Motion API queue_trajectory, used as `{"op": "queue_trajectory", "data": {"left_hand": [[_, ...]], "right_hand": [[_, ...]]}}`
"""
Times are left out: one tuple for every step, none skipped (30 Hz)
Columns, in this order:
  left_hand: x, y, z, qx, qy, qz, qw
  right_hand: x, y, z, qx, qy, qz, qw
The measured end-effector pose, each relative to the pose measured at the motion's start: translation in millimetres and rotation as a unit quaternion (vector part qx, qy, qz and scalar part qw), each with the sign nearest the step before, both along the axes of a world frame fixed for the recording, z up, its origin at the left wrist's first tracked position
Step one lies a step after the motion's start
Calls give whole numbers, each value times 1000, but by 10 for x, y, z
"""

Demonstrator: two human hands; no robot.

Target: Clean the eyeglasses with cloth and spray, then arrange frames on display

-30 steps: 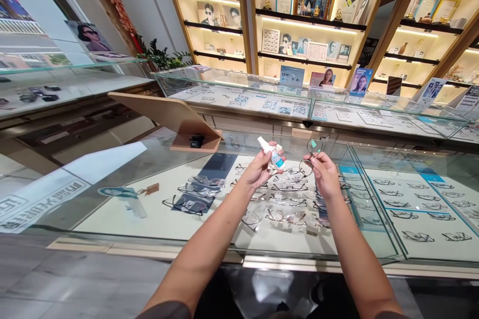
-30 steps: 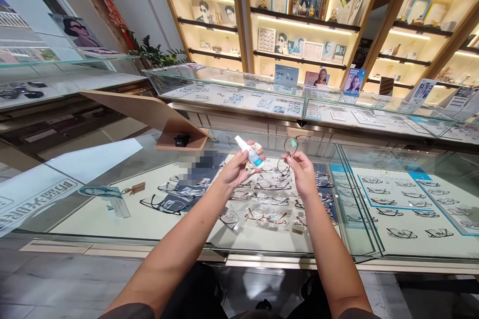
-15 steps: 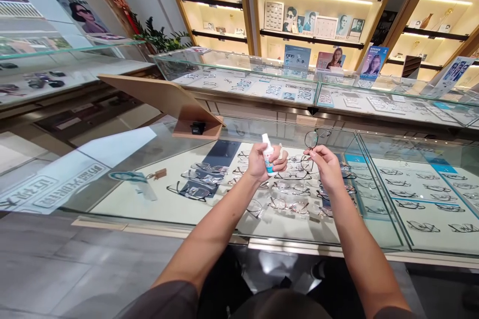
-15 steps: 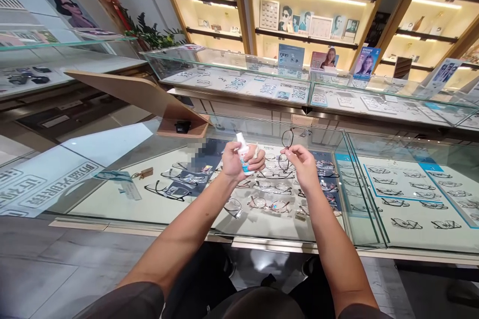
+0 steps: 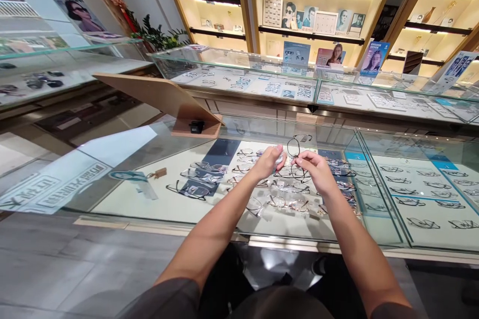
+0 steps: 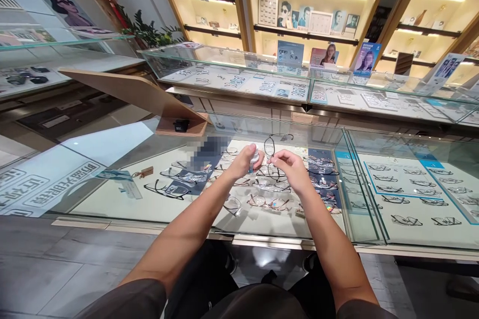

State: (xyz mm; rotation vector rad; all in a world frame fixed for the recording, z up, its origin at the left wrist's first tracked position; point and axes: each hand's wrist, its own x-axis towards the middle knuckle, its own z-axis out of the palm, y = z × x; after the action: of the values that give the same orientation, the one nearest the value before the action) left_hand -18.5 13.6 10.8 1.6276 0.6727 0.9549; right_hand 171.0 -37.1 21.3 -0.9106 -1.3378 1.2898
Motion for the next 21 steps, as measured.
{"op": "queue_trajectory", "data": {"left_hand": [[6,-13,-1,7,7,2,1000],[12,-24,0,13,13,3,1000],[18,-32,1,17,18,5,1000],[22,-36,2,21,23,7,1000],[26,-38,3,24,26,9,999],[28,-37,4,27,29,12,999],[29,-35,5,31,30,16,999],[28,-32,6,35,31,19,999],[26,-29,7,39,32,21,998],[24,-27,7,43,34,21,998],[22,-26,7,47,35,20,998],[21,-27,6,51,36,19,998],[23,-29,4,56,37,18,998],[27,-34,0,61,38,17,997],[34,-42,-6,68,39,14,997],[45,-52,-14,74,42,9,996],[58,-64,-24,79,46,1,996],[74,-78,-36,84,51,-8,995],[92,-92,-49,87,56,-17,994],[109,-106,-61,89,61,-25,994],[124,-118,-73,91,63,-29,993]], "right_hand": [[-14,-5,-2,-4,3,8,1000],[-25,-8,-6,-9,6,15,1000],[-33,-10,-9,-12,7,21,1000],[-38,-12,-13,-14,7,25,1000],[-41,-12,-16,-15,7,27,999],[-42,-12,-18,-16,7,27,999],[-42,-12,-20,-17,7,27,999],[-42,-12,-23,-19,8,27,999],[-41,-10,-27,-20,9,28,999],[-40,-8,-32,-21,11,30,999],[-38,-4,-38,-22,12,33,999],[-35,2,-45,-22,12,34,999],[-30,10,-52,-21,14,33,999],[-23,19,-57,-20,21,26,999],[-15,29,-59,-18,32,13,999],[-6,38,-59,-17,47,-3,999],[4,46,-55,-16,64,-21,998],[12,51,-49,-16,79,-35,996],[18,54,-41,-18,90,-44,995],[22,54,-34,-21,95,-47,994],[23,53,-27,-25,97,-46,994]]}}
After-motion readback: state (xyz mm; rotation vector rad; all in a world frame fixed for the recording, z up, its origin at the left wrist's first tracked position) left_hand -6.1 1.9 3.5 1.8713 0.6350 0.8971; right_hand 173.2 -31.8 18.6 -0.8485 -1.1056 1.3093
